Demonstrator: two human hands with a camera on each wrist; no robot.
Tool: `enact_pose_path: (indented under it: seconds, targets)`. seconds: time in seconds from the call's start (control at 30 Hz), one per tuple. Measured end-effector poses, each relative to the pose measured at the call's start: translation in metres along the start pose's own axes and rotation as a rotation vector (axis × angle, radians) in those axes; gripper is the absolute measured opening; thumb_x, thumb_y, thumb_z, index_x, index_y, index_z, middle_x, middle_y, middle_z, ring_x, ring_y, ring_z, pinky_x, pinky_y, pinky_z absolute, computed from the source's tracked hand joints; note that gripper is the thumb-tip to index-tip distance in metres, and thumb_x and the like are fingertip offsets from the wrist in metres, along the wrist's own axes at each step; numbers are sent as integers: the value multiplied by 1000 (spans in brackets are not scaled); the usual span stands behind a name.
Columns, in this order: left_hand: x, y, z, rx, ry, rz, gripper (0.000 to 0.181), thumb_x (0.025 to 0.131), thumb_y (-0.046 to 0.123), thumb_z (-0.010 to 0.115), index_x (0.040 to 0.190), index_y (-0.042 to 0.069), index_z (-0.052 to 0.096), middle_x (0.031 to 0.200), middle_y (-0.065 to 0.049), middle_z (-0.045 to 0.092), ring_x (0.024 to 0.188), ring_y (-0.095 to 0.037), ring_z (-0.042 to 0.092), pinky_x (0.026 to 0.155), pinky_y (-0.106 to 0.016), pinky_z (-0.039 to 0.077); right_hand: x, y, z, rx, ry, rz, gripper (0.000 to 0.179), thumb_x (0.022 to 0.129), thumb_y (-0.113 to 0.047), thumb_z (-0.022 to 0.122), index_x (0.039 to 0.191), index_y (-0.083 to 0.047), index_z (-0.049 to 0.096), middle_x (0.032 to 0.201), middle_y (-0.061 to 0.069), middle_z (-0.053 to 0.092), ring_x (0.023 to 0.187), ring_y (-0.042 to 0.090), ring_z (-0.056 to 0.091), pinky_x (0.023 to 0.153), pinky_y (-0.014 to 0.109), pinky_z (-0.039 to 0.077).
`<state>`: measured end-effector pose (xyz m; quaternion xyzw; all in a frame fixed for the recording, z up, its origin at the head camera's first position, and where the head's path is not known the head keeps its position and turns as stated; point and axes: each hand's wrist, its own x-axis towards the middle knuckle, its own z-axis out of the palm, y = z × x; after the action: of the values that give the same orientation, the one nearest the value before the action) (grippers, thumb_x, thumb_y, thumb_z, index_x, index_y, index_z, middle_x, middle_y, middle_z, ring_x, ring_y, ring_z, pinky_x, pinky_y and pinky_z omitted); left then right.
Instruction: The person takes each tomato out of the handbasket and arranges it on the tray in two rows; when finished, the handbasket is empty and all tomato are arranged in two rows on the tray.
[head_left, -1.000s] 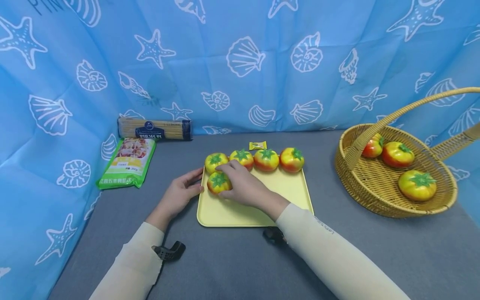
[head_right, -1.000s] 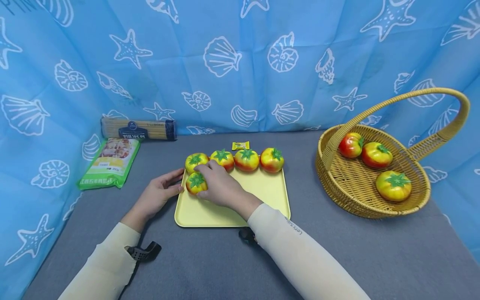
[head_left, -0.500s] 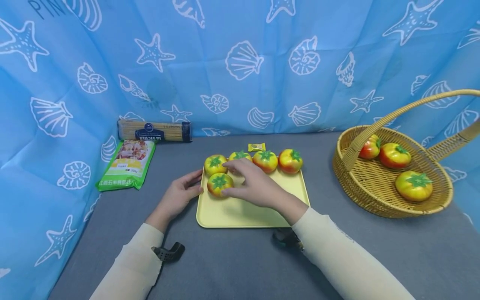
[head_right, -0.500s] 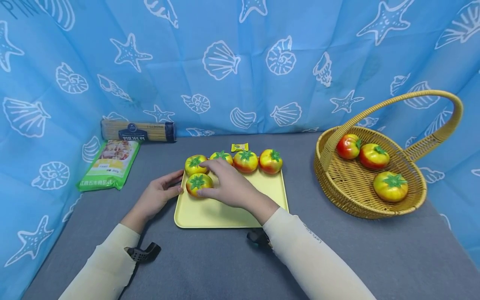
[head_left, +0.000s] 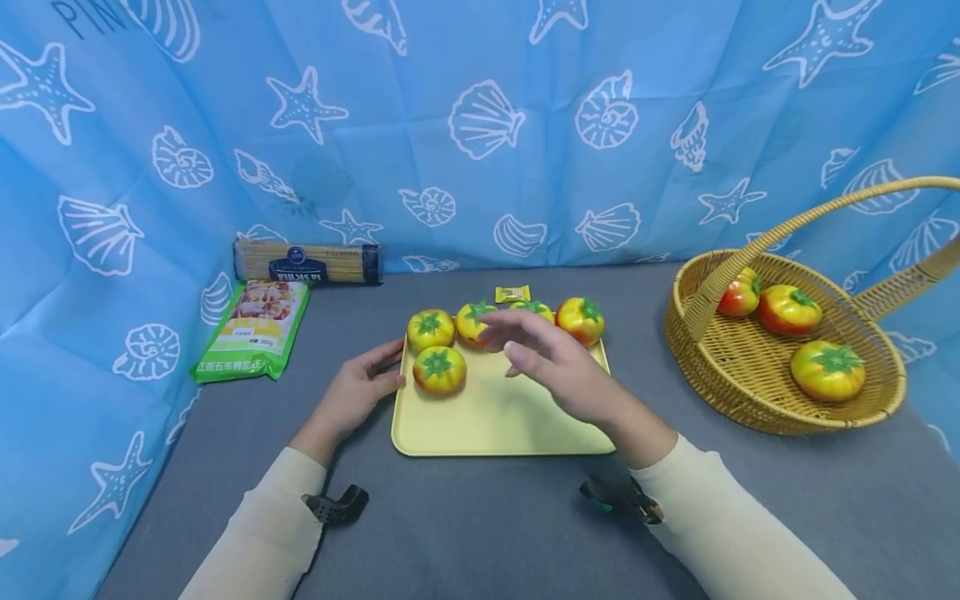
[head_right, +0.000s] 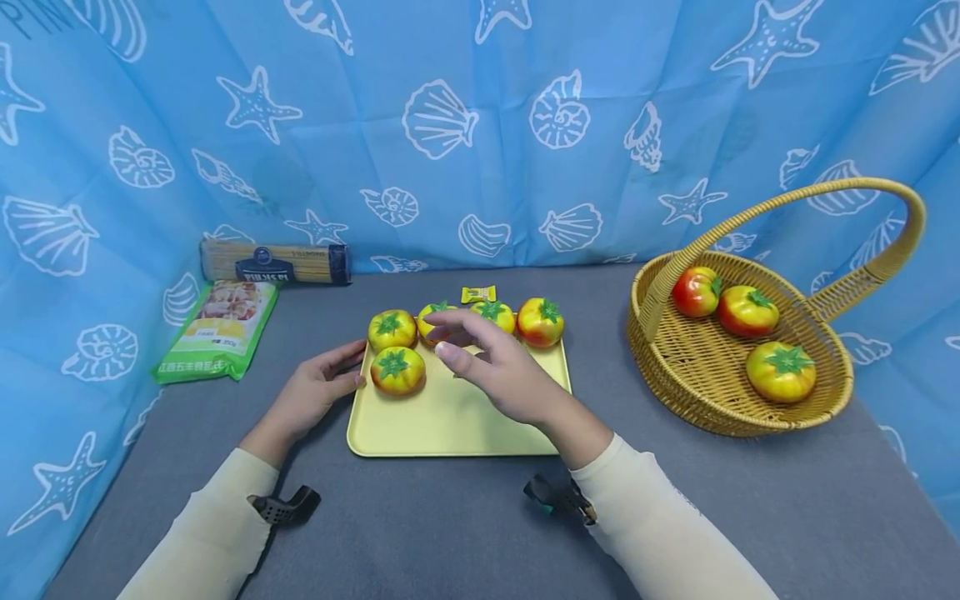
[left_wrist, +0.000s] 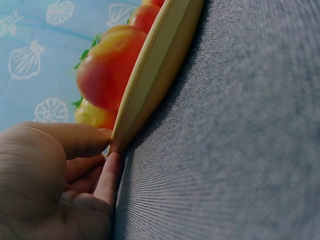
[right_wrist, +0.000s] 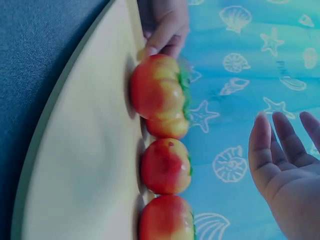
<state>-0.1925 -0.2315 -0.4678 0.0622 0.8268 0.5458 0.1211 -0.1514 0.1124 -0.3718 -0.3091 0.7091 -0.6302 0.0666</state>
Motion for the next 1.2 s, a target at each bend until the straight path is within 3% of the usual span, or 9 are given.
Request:
enact_pose_path:
  seconds: [0.23, 0.47, 0.73, 0.97, 1.2]
  targets:
    - [0, 1, 1, -23, -2, -13, 68, 103, 17, 75, 165, 10, 48, 161, -12, 54, 147, -29, 51, 121, -50, 41, -19, -4, -22, 154, -27, -113, 62, 118, -40, 40, 152, 11, 49, 141, 34, 56, 129, 41, 59, 91, 43, 59]
    - [-1, 3, 1, -37, -7, -21, 68, 103, 15, 74, 165, 9, 47, 161, -13, 53, 144, -29, 54, 118, -48, 45, -41, -3, -43, 183, -22, -179, 56, 118, -36, 32, 156, 2, 50, 144, 31, 55, 130, 39, 58, 92, 42, 58]
    - [-1, 4, 2, -21, -1, -34, 68, 103, 16, 75, 165, 9, 47, 162, -12, 53, 147, -29, 51, 120, -50, 43, -57, -7, -64, 236, -73, -253, 56, 119, -29, 23, 161, 4, 42, 151, 23, 56, 137, 36, 54, 98, 41, 54]
    - [-1, 3, 3, -36, 3, -8, 68, 104, 12, 73, 166, 6, 46, 161, -15, 53, 146, -30, 52, 117, -45, 45, -65, -17, -84, 287, -88, -324, 59, 118, -29, 21, 163, 4, 39, 155, 22, 53, 140, 34, 51, 104, 41, 51]
    - [-2, 4, 2, -43, 0, -20, 68, 104, 12, 73, 166, 7, 45, 162, -14, 52, 145, -29, 53, 116, -43, 47, -68, -27, -96, 328, -81, -408, 61, 116, -29, 21, 161, 9, 39, 153, 24, 53, 140, 35, 50, 105, 39, 51]
